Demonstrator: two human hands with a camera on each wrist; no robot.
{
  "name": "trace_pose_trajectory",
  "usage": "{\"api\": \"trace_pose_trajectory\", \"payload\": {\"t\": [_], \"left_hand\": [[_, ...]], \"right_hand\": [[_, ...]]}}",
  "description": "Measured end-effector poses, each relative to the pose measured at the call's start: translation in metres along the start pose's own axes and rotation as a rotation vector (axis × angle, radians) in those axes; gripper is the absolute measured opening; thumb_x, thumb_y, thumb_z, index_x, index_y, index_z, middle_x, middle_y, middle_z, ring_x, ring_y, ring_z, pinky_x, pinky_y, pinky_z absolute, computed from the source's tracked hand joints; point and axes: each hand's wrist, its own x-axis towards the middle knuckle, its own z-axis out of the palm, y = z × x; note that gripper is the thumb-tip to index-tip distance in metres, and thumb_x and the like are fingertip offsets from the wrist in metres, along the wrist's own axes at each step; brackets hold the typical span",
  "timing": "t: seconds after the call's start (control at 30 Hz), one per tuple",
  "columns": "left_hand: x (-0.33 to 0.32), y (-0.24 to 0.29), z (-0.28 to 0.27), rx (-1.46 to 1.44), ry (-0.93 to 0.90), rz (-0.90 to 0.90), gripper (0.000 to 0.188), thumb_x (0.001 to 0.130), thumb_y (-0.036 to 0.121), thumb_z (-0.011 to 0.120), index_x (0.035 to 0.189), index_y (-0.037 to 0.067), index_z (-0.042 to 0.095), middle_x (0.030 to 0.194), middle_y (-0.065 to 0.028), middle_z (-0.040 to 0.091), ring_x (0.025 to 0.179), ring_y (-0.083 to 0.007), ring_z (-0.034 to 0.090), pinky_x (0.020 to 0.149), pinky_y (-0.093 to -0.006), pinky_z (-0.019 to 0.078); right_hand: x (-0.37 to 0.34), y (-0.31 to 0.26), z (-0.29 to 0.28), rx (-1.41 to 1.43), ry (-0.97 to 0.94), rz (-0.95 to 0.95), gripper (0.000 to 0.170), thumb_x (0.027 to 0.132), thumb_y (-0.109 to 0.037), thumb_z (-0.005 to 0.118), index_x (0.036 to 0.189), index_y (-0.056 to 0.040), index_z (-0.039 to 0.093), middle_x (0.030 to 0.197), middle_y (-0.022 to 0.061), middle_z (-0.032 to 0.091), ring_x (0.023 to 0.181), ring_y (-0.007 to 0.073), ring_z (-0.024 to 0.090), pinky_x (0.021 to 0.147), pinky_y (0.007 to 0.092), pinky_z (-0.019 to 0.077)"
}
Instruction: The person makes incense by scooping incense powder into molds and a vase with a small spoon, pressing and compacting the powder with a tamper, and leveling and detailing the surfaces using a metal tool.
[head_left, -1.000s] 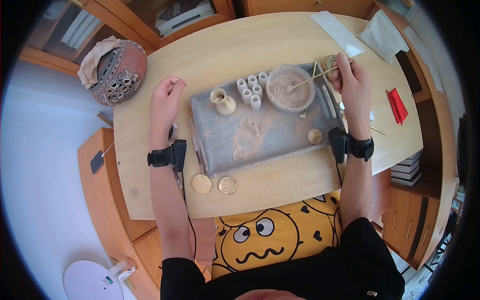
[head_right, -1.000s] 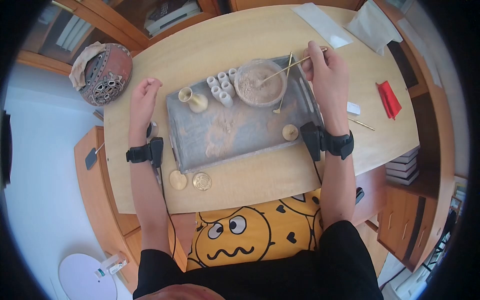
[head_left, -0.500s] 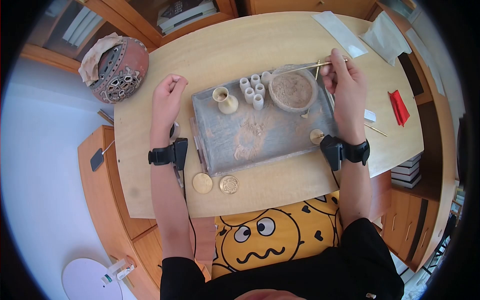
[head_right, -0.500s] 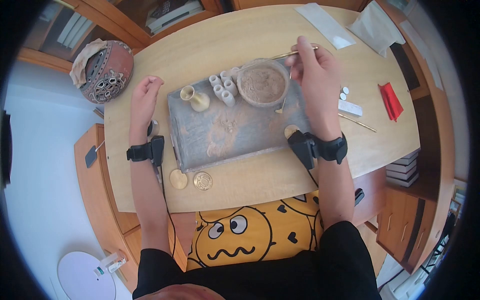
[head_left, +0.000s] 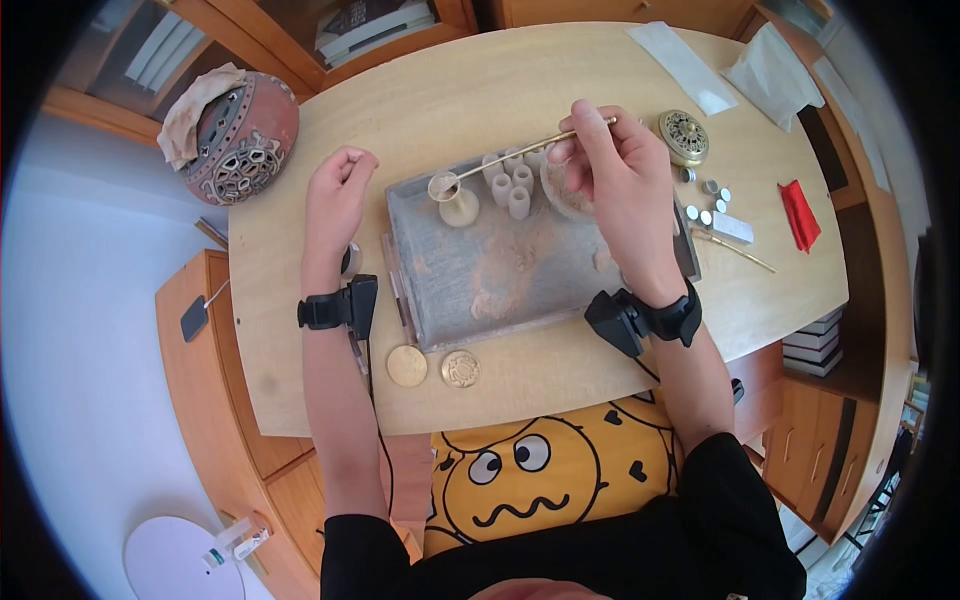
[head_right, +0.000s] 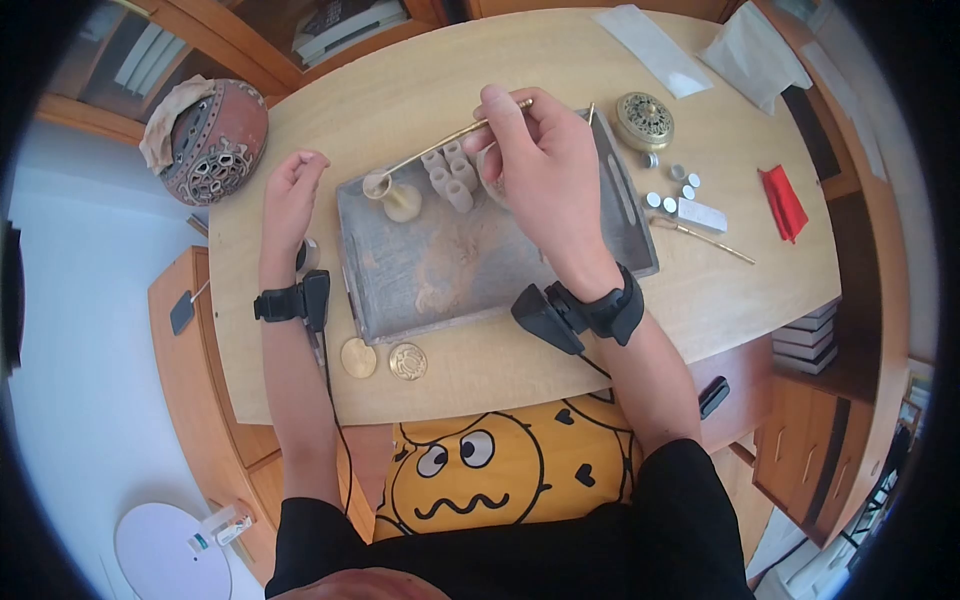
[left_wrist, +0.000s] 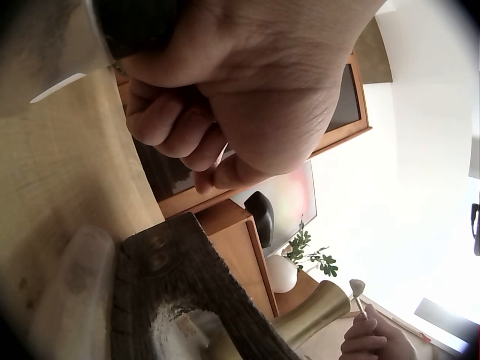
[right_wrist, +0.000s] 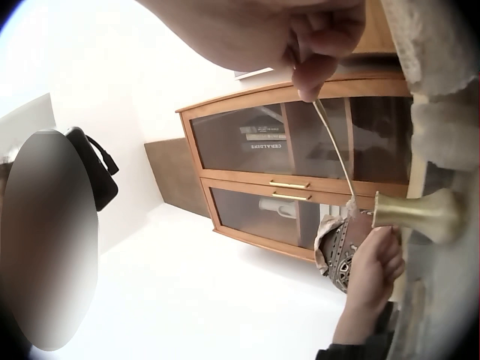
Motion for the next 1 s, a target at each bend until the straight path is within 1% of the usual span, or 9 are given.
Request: {"api": "trace_pose_trajectory", "payload": {"t": [0.2, 0.27, 0.3, 0.37, 0.47, 0.5, 0.57, 0.67, 1.0], "left_hand": [[0.001, 0.002, 0.000, 0.009, 0.009, -0.009, 0.018, 0.096, 0.018, 0.059, 0.088, 0.002, 0.060, 0.070, 0.0060, 0.050, 0.065, -0.0025, 0.040, 0.058, -0.0211, 0.0319], [-0.001, 0.001, 0.001, 0.014, 0.006, -0.016, 0.018, 0.096, 0.018, 0.059, 0.088, 0.002, 0.060, 0.070, 0.0061, 0.050, 0.065, -0.0024, 0.040, 0.058, -0.0210, 0.0318], [-0.001, 0.002, 0.000, 0.017, 0.008, -0.016, 0.018, 0.096, 0.018, 0.059, 0.088, 0.002, 0.060, 0.070, 0.0061, 0.050, 0.065, -0.0024, 0.040, 0.058, -0.0210, 0.0318], [0.001, 0.002, 0.001, 0.014, 0.009, -0.009, 0.018, 0.096, 0.018, 0.059, 0.088, 0.002, 0.060, 0.071, 0.0061, 0.050, 0.065, -0.0023, 0.040, 0.058, -0.0210, 0.0318], [0.001, -0.002, -0.001, 0.027, 0.009, -0.006, 0.018, 0.096, 0.018, 0.059, 0.088, 0.002, 0.060, 0.071, 0.0059, 0.051, 0.065, -0.0024, 0.041, 0.058, -0.0211, 0.0321], [0.001, -0.003, -0.001, 0.027, 0.006, -0.005, 0.018, 0.096, 0.018, 0.059, 0.088, 0.002, 0.060, 0.071, 0.0059, 0.051, 0.065, -0.0025, 0.041, 0.058, -0.0212, 0.0323], [0.000, -0.001, -0.001, 0.026, 0.004, 0.000, 0.018, 0.096, 0.018, 0.059, 0.088, 0.002, 0.060, 0.072, 0.0059, 0.051, 0.065, -0.0025, 0.041, 0.059, -0.0213, 0.0325], [0.000, 0.003, 0.000, 0.015, 0.009, -0.009, 0.018, 0.096, 0.018, 0.059, 0.088, 0.002, 0.060, 0.073, 0.0058, 0.051, 0.066, -0.0026, 0.041, 0.059, -0.0214, 0.0328], [0.000, -0.001, -0.001, 0.025, -0.005, -0.001, 0.018, 0.096, 0.018, 0.059, 0.090, 0.002, 0.060, 0.074, 0.0051, 0.054, 0.067, -0.0023, 0.042, 0.059, -0.0205, 0.0330]], "right_hand": [[-0.007, 0.001, 0.002, -0.113, -0.092, -0.213, 0.020, 0.098, -0.018, 0.058, 0.092, 0.0002, 0.064, 0.072, 0.0037, 0.068, 0.059, 0.0063, 0.059, 0.053, 0.0213, 0.0441], [-0.009, 0.005, 0.000, -0.258, -0.107, -0.443, 0.013, 0.094, -0.012, 0.063, 0.092, 0.0001, 0.065, 0.073, 0.0064, 0.068, 0.061, 0.0123, 0.063, 0.055, 0.0248, 0.0469], [-0.010, 0.007, 0.000, -0.256, -0.105, -0.441, 0.013, 0.094, -0.012, 0.063, 0.092, 0.0001, 0.065, 0.073, 0.0064, 0.068, 0.061, 0.0123, 0.063, 0.055, 0.0248, 0.0469], [-0.010, 0.007, 0.001, -0.362, -0.141, -0.655, 0.011, 0.090, -0.011, 0.068, 0.091, -0.0009, 0.065, 0.073, 0.0092, 0.067, 0.061, 0.0194, 0.064, 0.056, 0.0279, 0.0484], [-0.012, 0.004, 0.002, -0.346, -0.138, -0.739, 0.012, 0.087, -0.013, 0.070, 0.089, -0.0023, 0.064, 0.074, 0.0094, 0.066, 0.063, 0.0240, 0.064, 0.056, 0.0307, 0.0491], [-0.012, 0.003, 0.003, -0.344, -0.137, -0.735, 0.012, 0.087, -0.013, 0.070, 0.089, -0.0023, 0.064, 0.074, 0.0094, 0.066, 0.063, 0.0240, 0.064, 0.056, 0.0307, 0.0491], [-0.011, 0.001, 0.007, -0.471, -0.154, -0.929, 0.013, 0.084, -0.013, 0.072, 0.085, -0.0041, 0.062, 0.073, 0.0080, 0.063, 0.063, 0.0246, 0.062, 0.055, 0.0319, 0.0487], [-0.009, 0.005, 0.015, -0.586, -0.197, -1.072, 0.015, 0.081, -0.014, 0.073, 0.081, -0.0057, 0.060, 0.071, 0.0069, 0.058, 0.062, 0.0245, 0.060, 0.053, 0.0329, 0.0477], [-0.011, 0.003, 0.013, -0.589, -0.161, -1.094, 0.016, 0.081, -0.014, 0.073, 0.079, -0.0064, 0.059, 0.068, 0.0060, 0.055, 0.060, 0.0235, 0.059, 0.051, 0.0326, 0.0461]]}}
